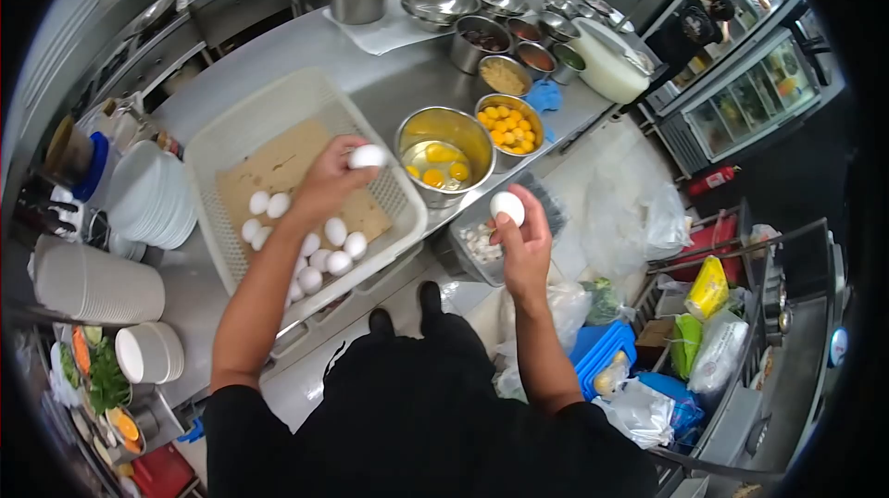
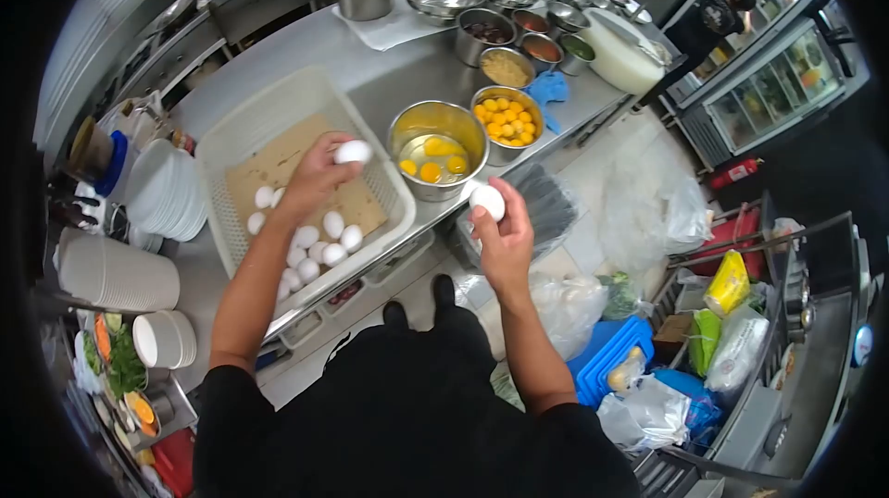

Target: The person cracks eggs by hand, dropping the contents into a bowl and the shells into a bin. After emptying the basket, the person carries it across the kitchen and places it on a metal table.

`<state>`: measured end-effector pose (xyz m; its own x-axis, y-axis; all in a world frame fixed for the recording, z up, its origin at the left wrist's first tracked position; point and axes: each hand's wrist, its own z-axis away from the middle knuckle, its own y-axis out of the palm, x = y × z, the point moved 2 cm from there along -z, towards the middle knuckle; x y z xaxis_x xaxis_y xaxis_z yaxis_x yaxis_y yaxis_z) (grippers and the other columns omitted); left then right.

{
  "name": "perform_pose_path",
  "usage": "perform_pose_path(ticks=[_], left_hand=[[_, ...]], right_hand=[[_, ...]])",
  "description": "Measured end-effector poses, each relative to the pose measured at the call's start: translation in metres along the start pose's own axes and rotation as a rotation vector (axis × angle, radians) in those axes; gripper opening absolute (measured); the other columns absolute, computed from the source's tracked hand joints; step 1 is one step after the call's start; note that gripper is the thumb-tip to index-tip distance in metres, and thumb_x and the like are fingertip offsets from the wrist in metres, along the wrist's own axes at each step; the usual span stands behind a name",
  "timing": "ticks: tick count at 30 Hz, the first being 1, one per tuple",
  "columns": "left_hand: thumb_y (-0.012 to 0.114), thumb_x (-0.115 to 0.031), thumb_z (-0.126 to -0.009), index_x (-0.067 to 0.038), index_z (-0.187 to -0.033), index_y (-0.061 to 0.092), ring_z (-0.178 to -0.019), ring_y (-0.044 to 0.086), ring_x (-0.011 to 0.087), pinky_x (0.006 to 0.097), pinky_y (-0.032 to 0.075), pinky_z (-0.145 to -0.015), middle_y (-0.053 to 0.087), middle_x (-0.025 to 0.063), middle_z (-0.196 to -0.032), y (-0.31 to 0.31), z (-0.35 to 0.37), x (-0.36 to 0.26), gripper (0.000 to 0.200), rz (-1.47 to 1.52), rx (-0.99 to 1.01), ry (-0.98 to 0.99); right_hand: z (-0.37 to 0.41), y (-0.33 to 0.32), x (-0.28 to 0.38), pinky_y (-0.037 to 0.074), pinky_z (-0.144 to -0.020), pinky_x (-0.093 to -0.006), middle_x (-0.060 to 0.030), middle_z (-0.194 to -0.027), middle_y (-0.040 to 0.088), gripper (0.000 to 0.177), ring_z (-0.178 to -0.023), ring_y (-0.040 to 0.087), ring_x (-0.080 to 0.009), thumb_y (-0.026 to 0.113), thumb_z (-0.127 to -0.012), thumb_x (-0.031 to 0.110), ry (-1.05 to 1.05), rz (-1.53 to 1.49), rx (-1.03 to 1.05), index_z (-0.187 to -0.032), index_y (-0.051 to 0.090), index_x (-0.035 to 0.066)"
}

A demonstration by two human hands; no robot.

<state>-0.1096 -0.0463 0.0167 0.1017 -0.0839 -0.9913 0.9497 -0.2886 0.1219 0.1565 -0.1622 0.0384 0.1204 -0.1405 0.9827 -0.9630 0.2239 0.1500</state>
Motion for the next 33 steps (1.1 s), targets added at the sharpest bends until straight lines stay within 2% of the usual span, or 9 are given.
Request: perform_pose_path(ticks=[4, 9, 11, 17, 19, 20, 25, 28, 33], left_hand=[[0.069, 0.002, -0.079, -0.005, -0.118, 0.046, -0.099, 0.060, 0.0123, 0.0258, 0.050, -0.085, 0.061, 0.0059, -0.105, 0.048, -0.004, -0.002, 0.046, 0.041, 0.068, 0.141], [0.068, 0.003, -0.079, -0.003, -0.118, 0.043, -0.100, 0.060, 0.0131, 0.0265, 0.050, -0.086, 0.060, 0.0080, -0.109, 0.086, -0.022, -0.003, 0.046, -0.032, 0.077, 0.218], [0.066, 0.004, -0.078, -0.002, -0.117, 0.044, -0.099, 0.061, 0.0134, 0.0269, 0.051, -0.085, 0.061, 0.0080, -0.108, 0.097, -0.030, -0.007, 0.045, -0.011, 0.066, 0.222], [0.063, 0.003, -0.079, -0.001, -0.114, 0.047, -0.092, 0.062, 0.0143, 0.0267, 0.052, -0.078, 0.062, 0.0088, -0.104, 0.091, -0.056, 0.020, 0.039, -0.093, -0.094, 0.098], [0.061, 0.002, -0.080, -0.001, -0.114, 0.047, -0.093, 0.062, 0.0156, 0.0268, 0.052, -0.077, 0.062, 0.0092, -0.104, 0.089, -0.063, 0.019, 0.037, 0.007, -0.104, 0.024], [0.060, 0.001, -0.082, -0.001, -0.115, 0.048, -0.093, 0.063, 0.0168, 0.0269, 0.052, -0.077, 0.061, 0.0097, -0.105, 0.089, -0.063, 0.020, 0.035, 0.106, -0.101, -0.050], [0.059, -0.004, -0.086, 0.000, -0.116, 0.052, -0.093, 0.063, 0.0170, 0.0266, 0.056, -0.076, 0.062, 0.0120, -0.107, 0.093, -0.066, 0.019, 0.031, 0.171, -0.179, -0.046], [0.059, -0.003, -0.085, 0.001, -0.117, 0.053, -0.095, 0.063, 0.0176, 0.0274, 0.056, -0.078, 0.061, 0.0124, -0.109, 0.094, -0.072, 0.022, 0.033, 0.130, -0.146, -0.013], [0.061, -0.001, -0.085, 0.004, -0.119, 0.054, -0.100, 0.062, 0.0177, 0.0288, 0.053, -0.087, 0.062, 0.0121, -0.112, 0.099, -0.075, 0.016, 0.035, 0.079, -0.084, 0.053]], right_hand=[[-0.023, 0.022, 0.007, 0.049, -0.072, -0.0235, -0.0085, -0.110, 0.058, 0.046, -0.094, 0.057, -0.0131, 0.064, -0.087, 0.007, -0.225, 0.018, 0.073, -0.130, 0.049, -0.002], [-0.045, 0.040, 0.033, 0.050, -0.073, -0.0275, -0.0158, -0.111, 0.057, 0.046, -0.095, 0.059, -0.0214, 0.066, -0.084, 0.007, -0.767, 0.423, 0.007, -0.127, 0.051, -0.002], [-0.067, 0.052, 0.008, 0.052, -0.068, -0.0299, -0.0171, -0.110, 0.057, 0.042, -0.088, 0.060, -0.0218, 0.064, -0.086, 0.008, -0.610, 0.487, 0.126, -0.125, 0.053, -0.003], [-0.122, 0.029, -0.021, 0.046, -0.055, -0.0228, -0.0089, -0.090, 0.062, 0.035, -0.067, 0.057, -0.0115, 0.054, -0.095, 0.021, -0.085, -0.144, 0.140, -0.122, 0.051, 0.000], [-0.147, 0.020, -0.039, 0.047, -0.055, -0.0253, -0.0106, -0.086, 0.062, 0.033, -0.067, 0.057, -0.0130, 0.049, -0.096, 0.029, 0.404, -0.653, 0.387, -0.113, 0.053, 0.001], [-0.156, 0.015, -0.046, 0.049, -0.056, -0.0271, -0.0118, -0.084, 0.062, 0.031, -0.069, 0.059, -0.0152, 0.046, -0.095, 0.031, 0.518, -0.611, 0.418, -0.101, 0.056, 0.002], [-0.168, 0.007, -0.053, 0.051, -0.059, -0.0265, -0.0118, -0.087, 0.063, 0.028, -0.074, 0.063, -0.0175, 0.050, -0.093, 0.026, 0.572, -0.547, 0.418, -0.091, 0.062, 0.000], [-0.170, 0.005, -0.055, 0.048, -0.054, -0.0224, -0.0055, -0.093, 0.065, 0.032, -0.078, 0.064, -0.0123, 0.063, -0.088, 0.017, 0.261, -0.088, 0.492, -0.113, 0.061, -0.004], [-0.169, 0.012, -0.043, 0.044, -0.050, -0.0182, -0.0049, -0.095, 0.067, 0.046, -0.082, 0.065, -0.0088, 0.069, -0.084, 0.015, 0.280, 0.111, 0.632, -0.124, 0.057, -0.003]])
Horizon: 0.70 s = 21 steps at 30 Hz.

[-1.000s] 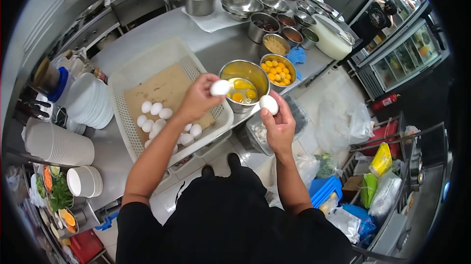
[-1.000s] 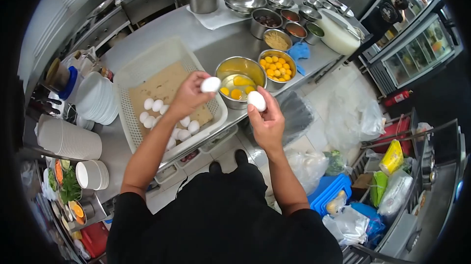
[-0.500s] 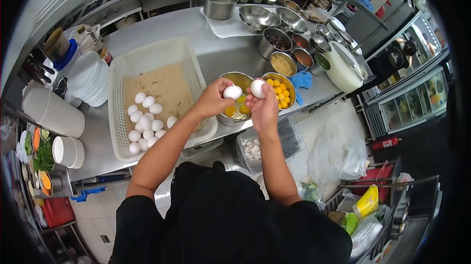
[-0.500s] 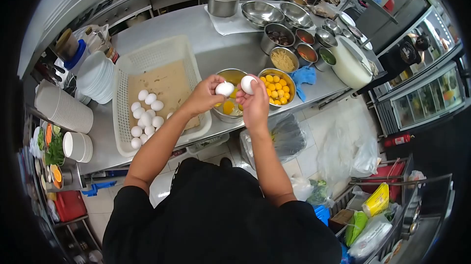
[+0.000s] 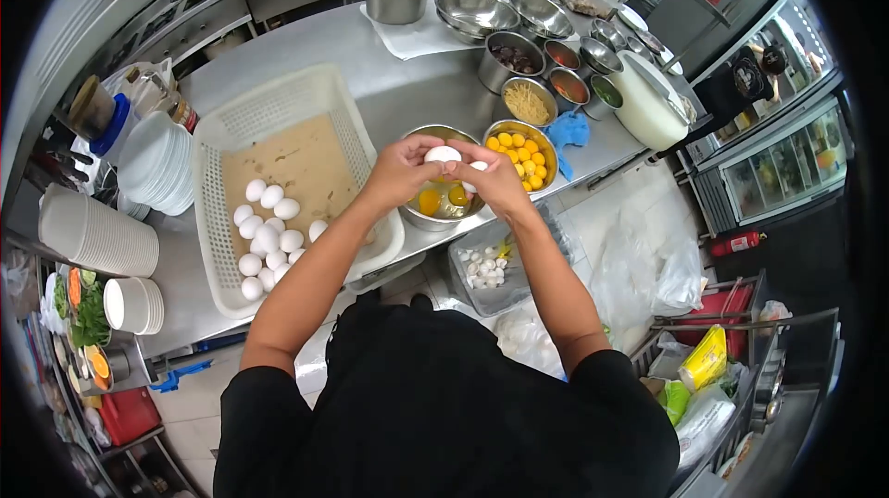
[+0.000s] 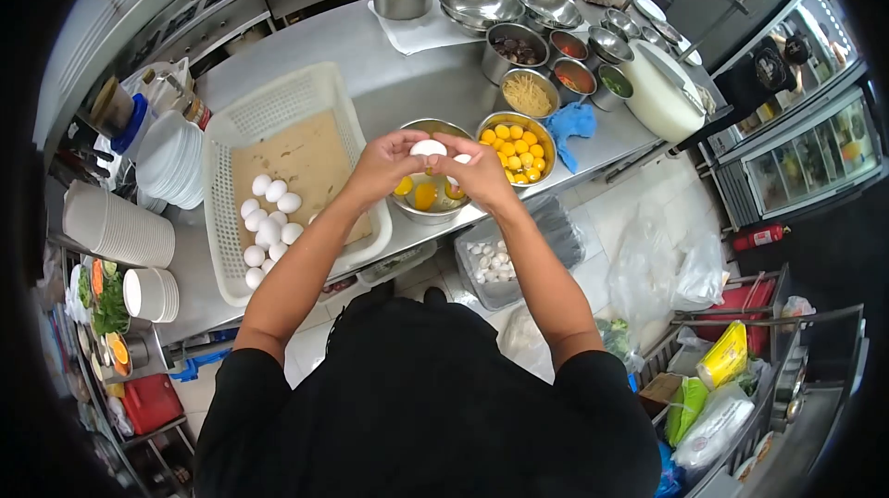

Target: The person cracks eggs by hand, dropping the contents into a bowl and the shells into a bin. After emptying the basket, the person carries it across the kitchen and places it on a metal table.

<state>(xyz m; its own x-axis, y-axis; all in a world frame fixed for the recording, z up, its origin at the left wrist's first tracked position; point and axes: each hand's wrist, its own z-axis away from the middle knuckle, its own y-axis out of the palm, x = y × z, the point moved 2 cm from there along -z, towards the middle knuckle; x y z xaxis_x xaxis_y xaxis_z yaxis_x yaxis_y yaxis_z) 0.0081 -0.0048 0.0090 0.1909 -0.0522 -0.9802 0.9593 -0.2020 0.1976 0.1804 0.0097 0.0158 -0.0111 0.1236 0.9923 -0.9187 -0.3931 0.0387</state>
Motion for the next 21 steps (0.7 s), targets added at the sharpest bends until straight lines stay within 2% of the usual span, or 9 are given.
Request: perform_pose_path(ticks=[3, 7, 10, 12, 13, 17, 19, 21], left_hand=[[0.064, -0.002, -0.085, 0.004, -0.122, 0.057, -0.096, 0.063, 0.0159, 0.0268, 0.052, -0.086, 0.065, 0.0111, -0.109, -0.005, -0.001, -0.001, 0.038, -0.043, 0.019, -0.063], [0.064, -0.002, -0.083, 0.004, -0.121, 0.059, -0.092, 0.065, 0.0146, 0.0251, 0.051, -0.084, 0.067, 0.0109, -0.106, -0.011, -0.002, -0.007, 0.039, -0.175, 0.004, -0.086], [0.065, -0.003, -0.082, 0.003, -0.119, 0.061, -0.089, 0.064, 0.0110, 0.0226, 0.051, -0.078, 0.069, 0.0085, -0.100, -0.012, -0.002, -0.006, 0.038, -0.304, 0.008, -0.137], [0.065, -0.005, -0.081, 0.001, -0.117, 0.064, -0.080, 0.062, 0.0077, 0.0207, 0.049, -0.070, 0.069, 0.0057, -0.093, -0.013, -0.009, 0.001, 0.037, -0.297, -0.028, -0.057], [0.065, -0.005, -0.081, 0.001, -0.117, 0.064, -0.080, 0.062, 0.0077, 0.0207, 0.049, -0.070, 0.069, 0.0057, -0.093, -0.012, -0.008, -0.002, 0.037, -0.299, -0.022, -0.057], [0.065, -0.006, -0.082, 0.000, -0.115, 0.066, -0.077, 0.061, 0.0061, 0.0206, 0.049, -0.069, 0.069, 0.0032, -0.088, -0.014, -0.007, -0.015, 0.033, -0.420, 0.048, -0.065], [0.065, -0.007, -0.082, 0.000, -0.114, 0.066, -0.077, 0.061, 0.0062, 0.0209, 0.050, -0.070, 0.069, 0.0028, -0.088, -0.020, -0.014, -0.011, 0.033, -0.466, 0.058, -0.045], [0.064, -0.007, -0.082, 0.000, -0.116, 0.065, -0.080, 0.062, 0.0069, 0.0214, 0.051, -0.071, 0.069, 0.0043, -0.094, -0.027, -0.021, -0.004, 0.034, -0.460, 0.070, -0.064]], right_hand=[[-0.006, 0.005, -0.003, 0.047, -0.056, -0.0188, -0.0053, -0.096, 0.068, 0.046, -0.076, 0.061, -0.0063, 0.071, -0.081, 0.008, -0.032, 0.005, -0.019, -0.124, 0.057, -0.003], [-0.016, 0.009, -0.022, 0.047, -0.056, -0.0180, -0.0052, -0.095, 0.069, 0.044, -0.073, 0.060, -0.0058, 0.072, -0.080, 0.008, -0.118, 0.057, -0.072, -0.121, 0.060, -0.002], [-0.013, 0.013, -0.024, 0.046, -0.055, -0.0178, -0.0054, -0.094, 0.069, 0.042, -0.073, 0.060, -0.0056, 0.070, -0.079, 0.007, -0.031, 0.112, -0.117, -0.119, 0.061, -0.002], [-0.017, 0.013, -0.022, 0.046, -0.055, -0.0178, -0.0054, -0.093, 0.069, 0.043, -0.071, 0.060, -0.0056, 0.067, -0.077, 0.006, 0.001, 0.109, -0.128, -0.119, 0.062, -0.002], [-0.019, 0.013, -0.026, 0.042, -0.048, -0.0191, -0.0032, -0.080, 0.067, 0.040, -0.057, 0.054, -0.0045, 0.068, -0.075, 0.011, -0.010, 0.080, -0.161, -0.114, 0.066, 0.001], [-0.023, 0.010, -0.024, 0.044, -0.050, -0.0192, -0.0032, -0.080, 0.067, 0.040, -0.058, 0.055, -0.0046, 0.067, -0.075, 0.010, -0.043, 0.048, -0.133, -0.114, 0.066, 0.001], [-0.021, 0.010, -0.011, 0.045, -0.052, -0.0188, -0.0029, -0.081, 0.068, 0.042, -0.062, 0.056, -0.0043, 0.066, -0.075, 0.009, 0.023, 0.124, -0.088, -0.116, 0.066, 0.004], [-0.022, 0.007, -0.003, 0.045, -0.053, -0.0191, -0.0025, -0.083, 0.068, 0.041, -0.064, 0.057, -0.0039, 0.065, -0.076, 0.009, 0.004, 0.112, -0.067, -0.116, 0.067, 0.005]])
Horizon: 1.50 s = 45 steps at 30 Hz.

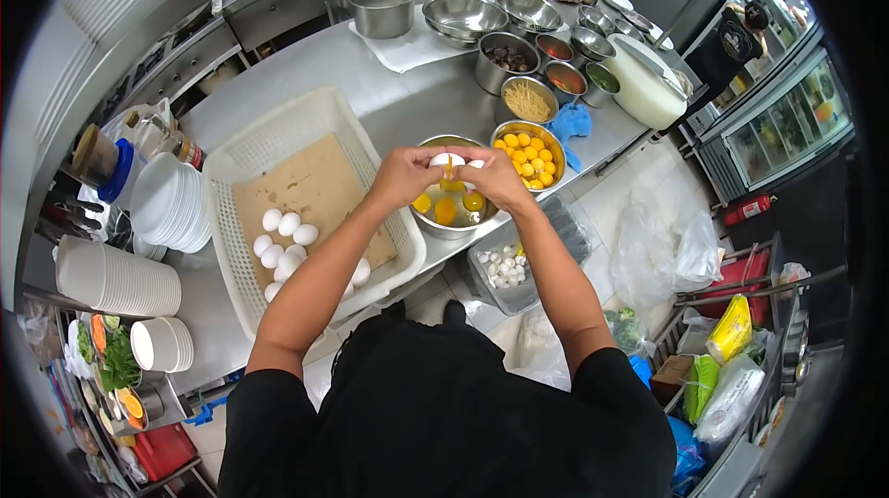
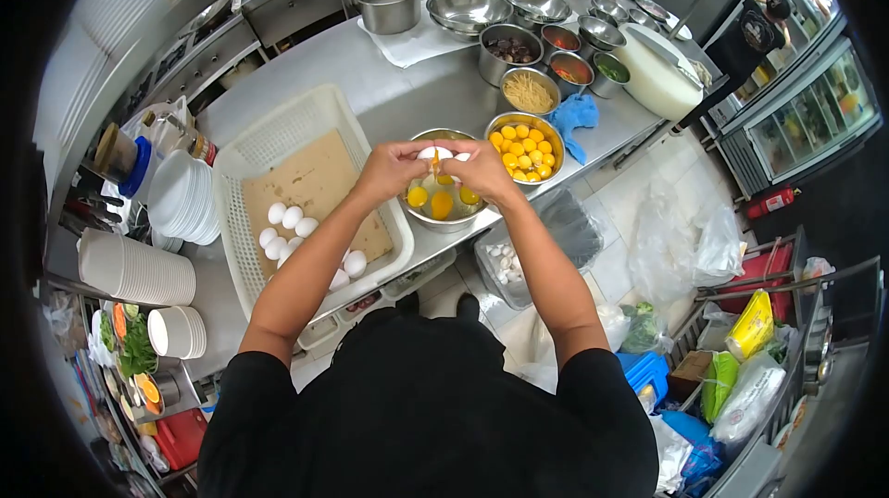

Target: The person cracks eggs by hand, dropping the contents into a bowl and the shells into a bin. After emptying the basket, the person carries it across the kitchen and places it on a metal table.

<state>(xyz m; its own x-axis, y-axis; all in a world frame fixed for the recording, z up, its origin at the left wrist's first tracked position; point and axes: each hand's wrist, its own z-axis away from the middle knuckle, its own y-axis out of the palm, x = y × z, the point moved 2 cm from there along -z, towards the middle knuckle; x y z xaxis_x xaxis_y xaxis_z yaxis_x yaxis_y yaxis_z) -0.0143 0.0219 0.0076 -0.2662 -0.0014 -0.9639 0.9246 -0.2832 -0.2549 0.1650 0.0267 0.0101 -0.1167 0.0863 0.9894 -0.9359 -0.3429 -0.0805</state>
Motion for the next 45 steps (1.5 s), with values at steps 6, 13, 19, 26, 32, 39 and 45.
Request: perform_pose_path(ticks=[6, 13, 19, 26, 32, 39, 45], left_hand=[[0.062, -0.004, -0.083, -0.003, -0.122, 0.062, -0.094, 0.063, 0.0139, 0.0266, 0.052, -0.079, 0.067, 0.0097, -0.108, -0.015, -0.011, 0.003, 0.039, 0.044, 0.130, 0.089], [0.059, -0.003, -0.080, -0.015, -0.125, 0.060, -0.103, 0.060, 0.0310, 0.0384, 0.050, -0.089, 0.062, 0.0147, -0.113, -0.022, -0.005, -0.038, 0.046, -0.680, 0.115, 0.588], [0.058, -0.005, -0.083, -0.016, -0.124, 0.060, -0.103, 0.059, 0.0340, 0.0407, 0.049, -0.089, 0.060, 0.0144, -0.118, -0.013, 0.006, -0.033, 0.043, -0.774, 0.067, 0.492], [0.067, -0.013, -0.081, -0.011, -0.118, 0.063, -0.098, 0.061, 0.0294, 0.0363, 0.051, -0.084, 0.061, 0.0126, -0.109, 0.032, 0.019, -0.023, 0.037, -0.482, -0.235, 0.671], [0.070, -0.019, -0.080, -0.010, -0.134, 0.050, -0.110, 0.057, 0.0313, 0.0399, 0.049, -0.088, 0.055, 0.0159, -0.122, 0.137, 0.045, -0.073, 0.059, -0.309, 0.145, 0.666], [0.058, -0.027, -0.092, -0.008, -0.115, 0.065, -0.101, 0.063, 0.0288, 0.0358, 0.050, -0.087, 0.064, 0.0149, -0.116, -0.003, 0.058, -0.028, 0.031, -0.582, -0.197, 0.366], [0.067, 0.001, -0.074, -0.008, -0.120, 0.063, -0.125, 0.049, 0.0296, 0.0370, 0.038, -0.107, 0.056, 0.0126, -0.131, -0.207, 0.139, 0.100, 0.047, -0.752, -0.087, -0.035]], right_hand=[[-0.010, -0.018, 0.013, 0.049, -0.064, -0.0238, -0.0019, -0.090, 0.069, 0.039, -0.074, 0.060, -0.0087, 0.064, -0.075, 0.009, -0.117, 0.115, 0.099, -0.115, 0.068, 0.006], [0.001, -0.023, 0.042, 0.049, -0.077, -0.0314, -0.0195, -0.092, 0.067, 0.040, -0.081, 0.064, -0.0232, 0.062, -0.074, 0.010, -0.353, 0.538, 0.139, -0.113, 0.065, 0.003], [-0.013, -0.025, 0.021, 0.048, -0.076, -0.0318, -0.0150, -0.096, 0.065, 0.041, -0.084, 0.063, -0.0239, 0.063, -0.076, 0.014, -0.449, 0.592, 0.199, -0.116, 0.065, 0.005], [0.012, -0.049, 0.026, 0.047, -0.081, -0.0314, -0.0132, -0.100, 0.067, 0.040, -0.088, 0.061, -0.0205, 0.067, -0.080, 0.016, -0.574, 0.530, 0.216, -0.117, 0.063, 0.005], [0.122, -0.135, 0.007, 0.048, -0.075, -0.0257, -0.0049, -0.091, 0.063, 0.049, -0.086, 0.059, -0.0124, 0.082, -0.068, 0.015, -0.188, 0.308, 0.141, -0.109, 0.061, 0.001], [0.150, -0.146, -0.158, 0.050, -0.076, -0.0293, -0.0066, -0.088, 0.064, 0.036, -0.084, 0.062, -0.0153, 0.081, -0.075, 0.028, -0.123, 1.001, -0.143, -0.094, 0.066, 0.002], [0.166, -0.103, -0.118, 0.046, -0.094, -0.0419, -0.0150, -0.118, 0.056, 0.032, -0.114, 0.054, -0.0247, 0.052, -0.094, 0.022, 0.059, -0.894, -0.286, -0.119, 0.053, 0.001]])
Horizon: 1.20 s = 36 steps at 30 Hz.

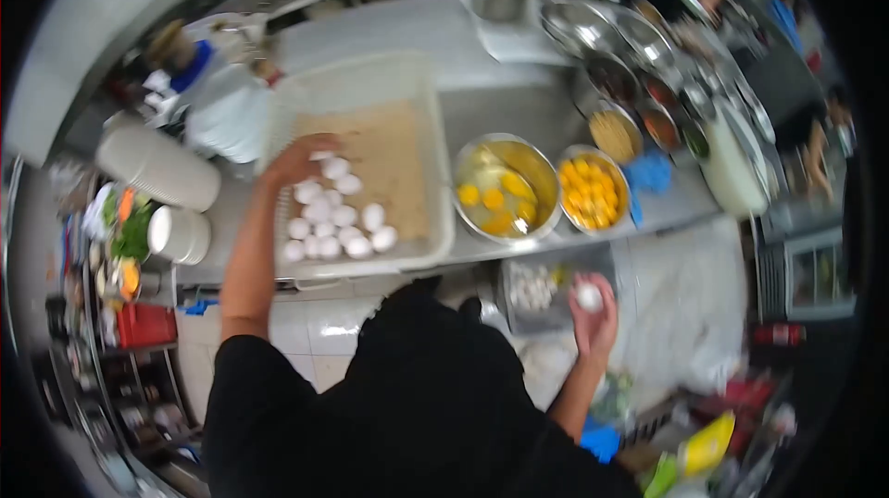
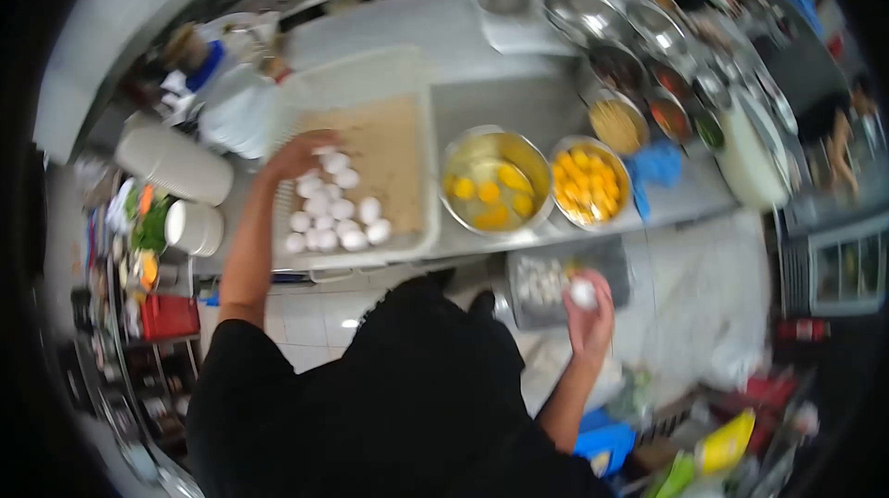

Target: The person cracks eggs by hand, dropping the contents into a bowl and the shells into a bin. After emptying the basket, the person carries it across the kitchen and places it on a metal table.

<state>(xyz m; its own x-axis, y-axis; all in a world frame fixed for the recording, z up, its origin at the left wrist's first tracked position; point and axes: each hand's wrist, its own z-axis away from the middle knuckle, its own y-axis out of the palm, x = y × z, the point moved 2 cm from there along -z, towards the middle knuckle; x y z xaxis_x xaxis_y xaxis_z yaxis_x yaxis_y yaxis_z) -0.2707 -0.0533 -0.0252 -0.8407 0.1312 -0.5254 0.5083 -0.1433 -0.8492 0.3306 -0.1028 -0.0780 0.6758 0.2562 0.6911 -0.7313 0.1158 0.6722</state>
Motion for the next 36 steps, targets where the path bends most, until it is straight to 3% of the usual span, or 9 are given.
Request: perform_pose_path(ticks=[2, 5, 8, 11, 16, 20, 25, 31, 36], left_hand=[[0.070, 0.000, -0.071, -0.007, -0.122, 0.061, -0.125, 0.050, 0.0258, 0.0337, 0.039, -0.106, 0.055, 0.0133, -0.133, 0.007, 0.002, 0.008, 0.053, -0.120, 0.152, -0.183], [0.072, -0.002, -0.069, -0.006, -0.121, 0.061, -0.118, 0.055, 0.0256, 0.0321, 0.043, -0.101, 0.056, 0.0135, -0.130, 0.011, -0.002, 0.008, 0.053, 0.026, 0.077, -0.303], [0.072, -0.002, -0.067, -0.005, -0.120, 0.061, -0.114, 0.058, 0.0272, 0.0336, 0.044, -0.098, 0.059, 0.0140, -0.125, 0.017, 0.000, 0.030, 0.054, 0.125, 0.006, -0.349], [0.073, 0.000, -0.064, -0.003, -0.120, 0.059, -0.101, 0.061, 0.0235, 0.0322, 0.049, -0.087, 0.063, 0.0137, -0.114, 0.026, -0.007, 0.058, 0.058, -0.055, -0.148, -0.159], [0.071, 0.001, -0.074, -0.003, -0.118, 0.058, -0.093, 0.060, 0.0115, 0.0247, 0.050, -0.077, 0.063, 0.0068, -0.107, 0.011, -0.018, 0.020, 0.046, 0.378, -0.205, -0.438], [0.066, 0.004, -0.082, -0.003, -0.122, 0.054, -0.094, 0.060, 0.0090, 0.0226, 0.050, -0.077, 0.062, 0.0040, -0.107, 0.008, -0.028, -0.094, 0.042, 0.940, -0.295, -0.113], [0.066, 0.004, -0.082, -0.001, -0.129, 0.050, -0.102, 0.061, 0.0139, 0.0251, 0.049, -0.088, 0.059, 0.0085, -0.122, 0.051, -0.062, -0.186, 0.049, 1.123, -0.169, 0.130], [0.065, 0.002, -0.084, 0.002, -0.134, 0.048, -0.102, 0.059, 0.0104, 0.0245, 0.049, -0.089, 0.061, 0.0071, -0.117, 0.082, -0.088, -0.236, 0.054, 1.213, 0.044, 0.136], [0.065, -0.002, -0.084, 0.002, -0.133, 0.049, -0.094, 0.062, 0.0094, 0.0239, 0.051, -0.084, 0.064, 0.0056, -0.110, 0.092, -0.095, -0.240, 0.051, 1.177, 0.148, 0.049]], right_hand=[[-0.001, 0.047, 0.011, 0.045, -0.098, -0.0426, -0.0197, -0.120, 0.055, 0.035, -0.121, 0.050, -0.0268, 0.051, -0.093, 0.018, 0.054, -0.020, 0.286, -0.122, 0.051, 0.000], [-0.010, 0.086, 0.018, 0.052, -0.090, -0.0373, -0.0220, -0.115, 0.057, 0.038, -0.114, 0.057, -0.0267, 0.045, -0.096, 0.023, 0.156, -0.013, 0.187, -0.126, 0.048, -0.001], [-0.020, 0.110, 0.018, 0.056, -0.064, -0.0263, -0.0201, -0.098, 0.063, 0.039, -0.084, 0.067, -0.0231, 0.040, -0.100, 0.028, 0.343, -0.151, 0.266, -0.124, 0.048, -0.001], [-0.031, 0.147, 0.009, 0.042, -0.037, -0.0227, -0.0121, -0.074, 0.061, 0.036, -0.046, 0.056, -0.0149, 0.039, -0.101, 0.031, 0.221, 0.330, 0.384, -0.117, 0.051, 0.002], [-0.054, 0.174, -0.020, 0.047, -0.062, -0.0214, -0.0077, -0.095, 0.060, 0.034, -0.077, 0.059, -0.0104, 0.053, -0.097, 0.023, -0.033, 0.709, 0.422, -0.125, 0.051, 0.004], [-0.071, 0.181, -0.040, 0.047, -0.079, -0.0232, -0.0083, -0.112, 0.058, 0.043, -0.097, 0.056, -0.0100, 0.062, -0.092, 0.014, -0.211, 0.700, 0.425, -0.130, 0.049, 0.000], [-0.058, 0.215, -0.012, 0.049, -0.075, -0.0235, -0.0127, -0.115, 0.060, 0.046, -0.096, 0.060, -0.0133, 0.066, -0.088, 0.012, -0.395, 0.829, 0.399, -0.128, 0.051, -0.003], [-0.050, 0.228, 0.004, 0.051, -0.069, -0.0263, -0.0171, -0.107, 0.062, 0.048, -0.083, 0.061, -0.0166, 0.068, -0.086, 0.014, -1.247, 1.104, 0.206, -0.127, 0.052, -0.004], [-0.067, 0.210, -0.021, 0.050, -0.064, -0.0255, -0.0139, -0.099, 0.063, 0.040, -0.076, 0.060, -0.0134, 0.061, -0.092, 0.017, -0.721, 0.891, 0.094, -0.125, 0.053, -0.004]])
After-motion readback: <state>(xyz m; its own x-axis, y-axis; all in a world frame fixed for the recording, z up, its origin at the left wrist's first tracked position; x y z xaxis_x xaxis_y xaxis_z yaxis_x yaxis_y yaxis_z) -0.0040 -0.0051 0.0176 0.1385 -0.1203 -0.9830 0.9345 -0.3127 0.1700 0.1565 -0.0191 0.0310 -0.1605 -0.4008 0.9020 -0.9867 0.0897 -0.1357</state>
